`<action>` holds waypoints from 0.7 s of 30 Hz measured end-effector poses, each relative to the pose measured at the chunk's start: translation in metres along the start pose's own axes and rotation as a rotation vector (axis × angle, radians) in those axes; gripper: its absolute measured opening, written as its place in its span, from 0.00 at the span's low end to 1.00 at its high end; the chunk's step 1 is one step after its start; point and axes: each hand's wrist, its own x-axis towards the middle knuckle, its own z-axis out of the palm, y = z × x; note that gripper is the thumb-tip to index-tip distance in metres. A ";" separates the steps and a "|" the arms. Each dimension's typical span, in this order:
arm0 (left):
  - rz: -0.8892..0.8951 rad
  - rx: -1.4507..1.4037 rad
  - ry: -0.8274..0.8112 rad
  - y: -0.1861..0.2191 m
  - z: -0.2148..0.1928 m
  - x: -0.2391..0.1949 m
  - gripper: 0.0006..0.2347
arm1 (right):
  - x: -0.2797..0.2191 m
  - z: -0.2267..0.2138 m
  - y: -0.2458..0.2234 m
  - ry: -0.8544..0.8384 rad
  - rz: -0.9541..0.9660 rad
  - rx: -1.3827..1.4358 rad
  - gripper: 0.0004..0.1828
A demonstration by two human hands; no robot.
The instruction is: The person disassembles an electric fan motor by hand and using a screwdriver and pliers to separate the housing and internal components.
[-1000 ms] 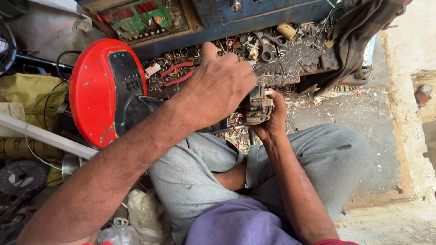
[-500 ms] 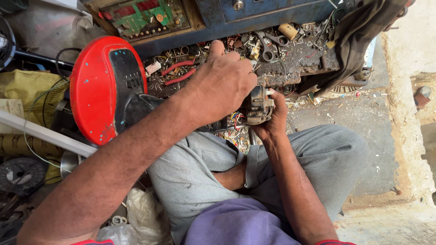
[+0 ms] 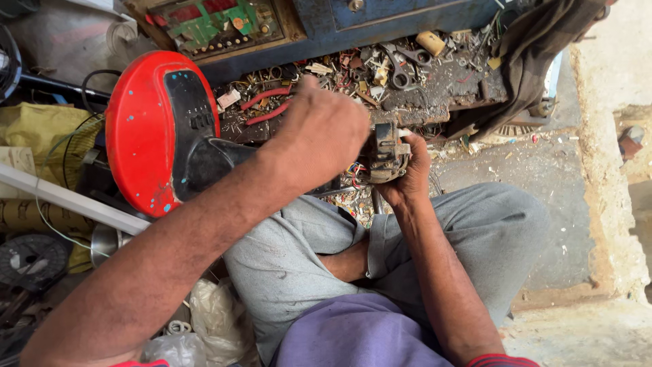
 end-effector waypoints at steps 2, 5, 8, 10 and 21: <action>0.046 0.066 -0.045 -0.004 0.000 -0.002 0.08 | 0.003 0.002 -0.001 0.014 0.018 -0.004 0.27; 0.164 -0.052 0.353 -0.007 0.004 -0.002 0.04 | 0.003 -0.003 0.000 -0.093 -0.009 0.046 0.23; -0.085 -0.095 0.246 -0.002 0.009 0.003 0.19 | 0.001 -0.004 0.002 -0.035 -0.014 -0.021 0.26; -0.029 -0.031 -0.094 -0.004 0.007 0.004 0.08 | 0.003 -0.001 -0.001 -0.012 0.013 0.011 0.24; 0.012 -0.086 0.052 0.000 -0.005 0.006 0.05 | 0.002 0.001 0.000 -0.035 0.000 -0.008 0.26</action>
